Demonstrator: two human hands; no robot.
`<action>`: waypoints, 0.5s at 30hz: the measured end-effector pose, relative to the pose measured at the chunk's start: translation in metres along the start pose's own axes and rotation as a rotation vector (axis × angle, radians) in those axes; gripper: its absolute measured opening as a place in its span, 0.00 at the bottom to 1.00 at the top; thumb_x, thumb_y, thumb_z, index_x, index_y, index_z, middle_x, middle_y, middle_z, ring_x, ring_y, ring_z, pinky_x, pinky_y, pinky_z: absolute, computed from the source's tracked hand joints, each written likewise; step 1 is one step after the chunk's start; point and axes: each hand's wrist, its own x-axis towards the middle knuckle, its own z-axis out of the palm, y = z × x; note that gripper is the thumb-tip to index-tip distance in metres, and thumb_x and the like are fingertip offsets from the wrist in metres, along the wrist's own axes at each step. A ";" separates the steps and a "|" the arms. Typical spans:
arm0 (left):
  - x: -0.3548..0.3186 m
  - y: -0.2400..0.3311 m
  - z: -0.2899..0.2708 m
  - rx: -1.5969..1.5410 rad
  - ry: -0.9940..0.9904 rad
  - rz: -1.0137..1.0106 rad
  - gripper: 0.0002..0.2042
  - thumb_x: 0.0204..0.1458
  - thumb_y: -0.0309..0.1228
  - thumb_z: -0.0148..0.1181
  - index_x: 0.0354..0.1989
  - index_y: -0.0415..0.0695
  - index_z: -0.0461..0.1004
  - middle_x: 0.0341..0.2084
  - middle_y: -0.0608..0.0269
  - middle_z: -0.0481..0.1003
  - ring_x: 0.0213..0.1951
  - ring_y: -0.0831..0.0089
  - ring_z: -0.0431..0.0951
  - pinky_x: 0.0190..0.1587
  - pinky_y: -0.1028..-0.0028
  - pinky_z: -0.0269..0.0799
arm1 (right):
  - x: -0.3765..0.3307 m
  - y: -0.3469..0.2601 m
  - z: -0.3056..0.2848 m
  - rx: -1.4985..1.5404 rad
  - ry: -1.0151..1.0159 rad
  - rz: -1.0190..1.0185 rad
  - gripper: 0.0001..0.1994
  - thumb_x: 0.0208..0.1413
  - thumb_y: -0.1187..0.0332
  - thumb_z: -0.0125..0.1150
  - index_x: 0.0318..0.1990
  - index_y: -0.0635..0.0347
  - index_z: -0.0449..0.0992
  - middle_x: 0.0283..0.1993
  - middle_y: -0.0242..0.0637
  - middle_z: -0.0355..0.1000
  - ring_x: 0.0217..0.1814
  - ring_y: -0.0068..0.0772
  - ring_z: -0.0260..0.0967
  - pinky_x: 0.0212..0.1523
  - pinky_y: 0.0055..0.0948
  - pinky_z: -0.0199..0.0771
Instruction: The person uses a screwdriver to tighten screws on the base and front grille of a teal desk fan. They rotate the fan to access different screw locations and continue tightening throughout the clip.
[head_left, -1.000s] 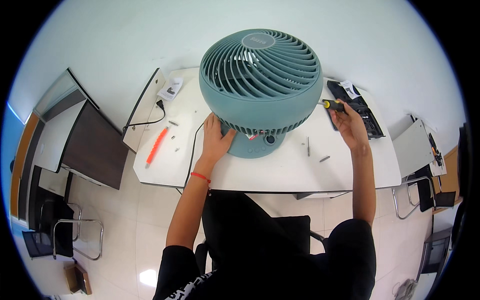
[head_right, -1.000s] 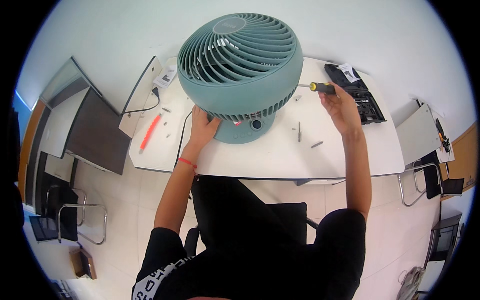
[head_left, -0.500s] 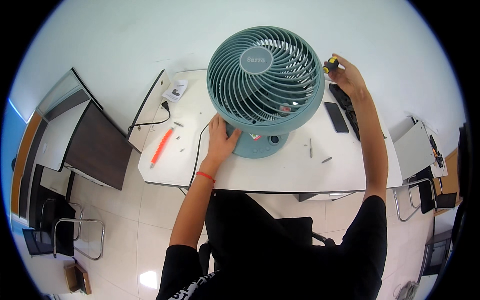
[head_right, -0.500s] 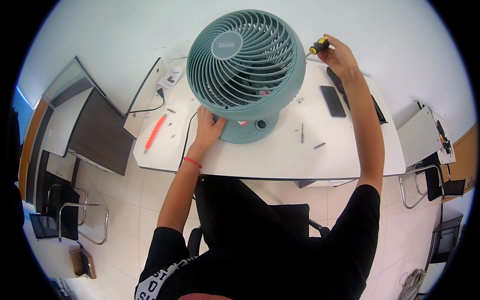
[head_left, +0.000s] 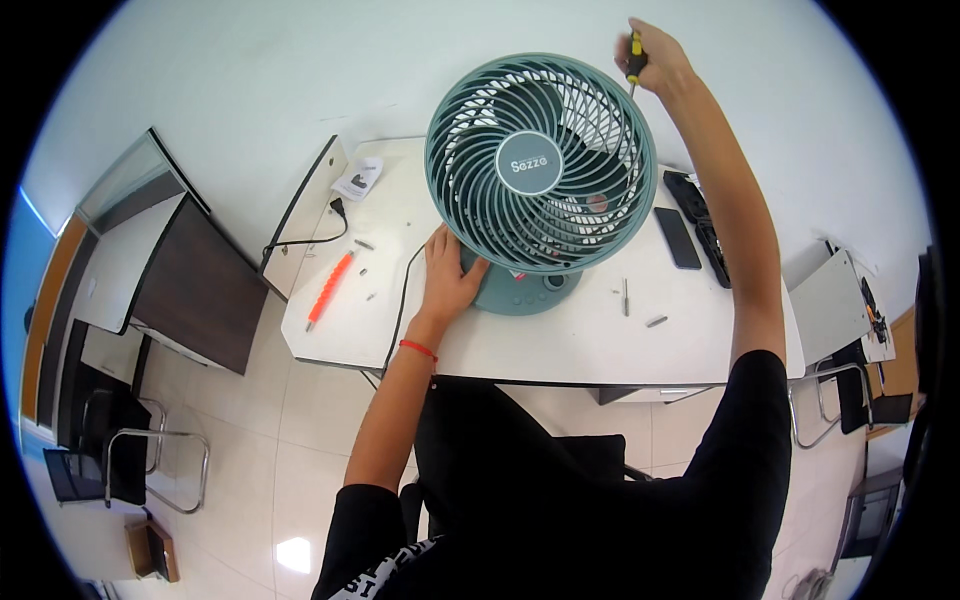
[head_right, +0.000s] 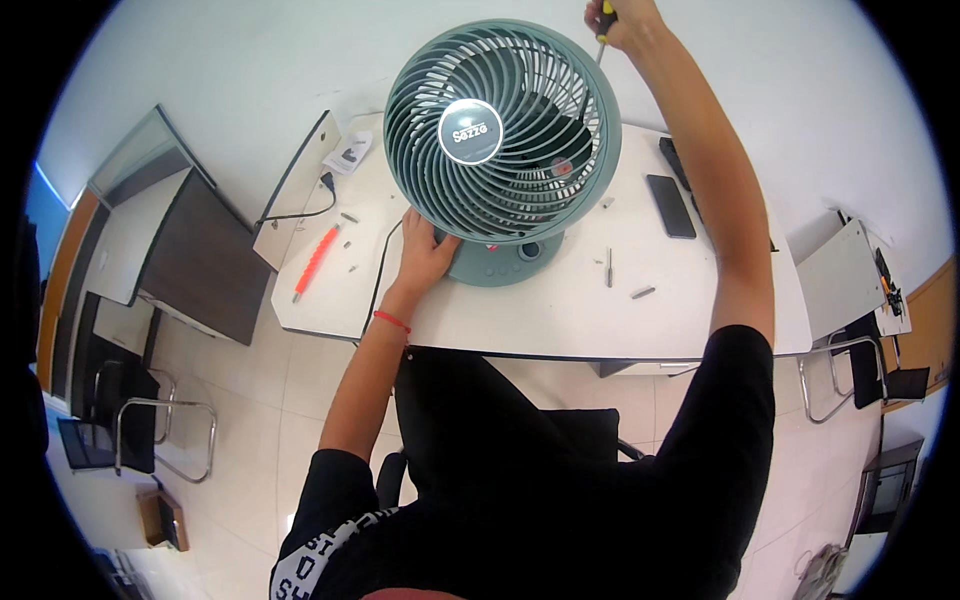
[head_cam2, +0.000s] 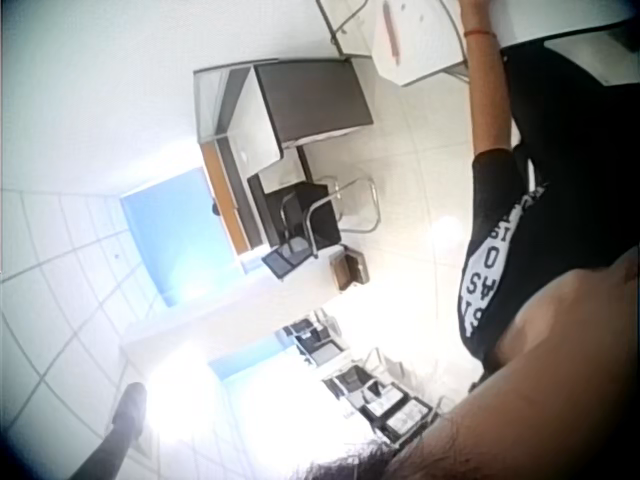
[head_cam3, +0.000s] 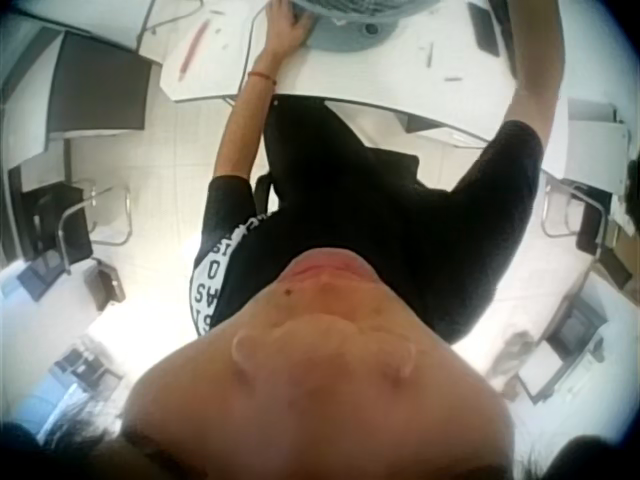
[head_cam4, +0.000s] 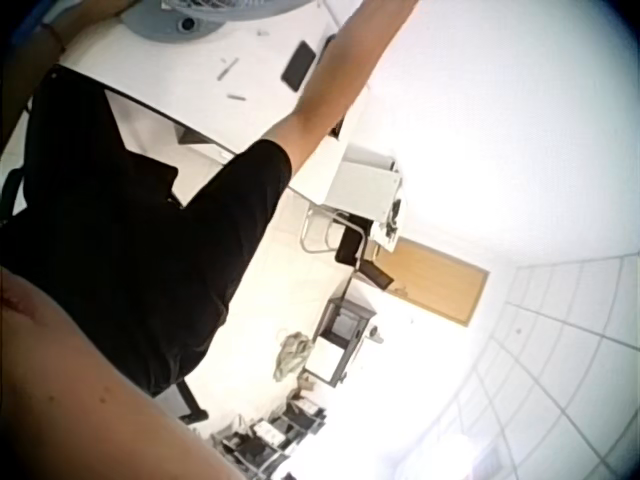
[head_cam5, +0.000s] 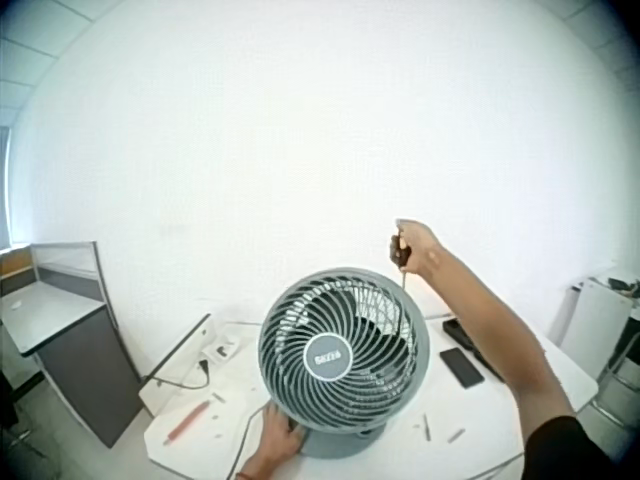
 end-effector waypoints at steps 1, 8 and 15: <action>0.000 0.001 0.000 0.000 -0.001 0.003 0.37 0.59 0.36 0.69 0.75 0.38 0.63 0.73 0.39 0.63 0.74 0.38 0.58 0.77 0.47 0.53 | 0.002 0.000 0.013 -0.004 0.110 -0.062 0.15 0.74 0.61 0.61 0.36 0.59 0.69 0.28 0.32 0.70 0.23 0.22 0.66 0.20 0.23 0.70; 0.000 0.006 -0.004 -0.006 -0.003 0.013 0.34 0.59 0.35 0.69 0.74 0.41 0.67 0.72 0.43 0.65 0.73 0.40 0.59 0.77 0.48 0.55 | -0.042 -0.026 0.088 -0.163 -0.031 -0.132 0.17 0.70 0.60 0.66 0.29 0.50 0.69 0.21 0.26 0.62 0.17 0.21 0.53 0.14 0.25 0.53; 0.001 0.004 -0.005 0.010 -0.025 0.016 0.32 0.59 0.36 0.69 0.72 0.41 0.68 0.71 0.44 0.65 0.72 0.41 0.60 0.76 0.48 0.56 | -0.093 -0.040 0.135 -0.364 -0.281 -0.268 0.15 0.71 0.57 0.65 0.33 0.49 0.68 0.21 0.18 0.57 0.15 0.15 0.44 0.14 0.24 0.41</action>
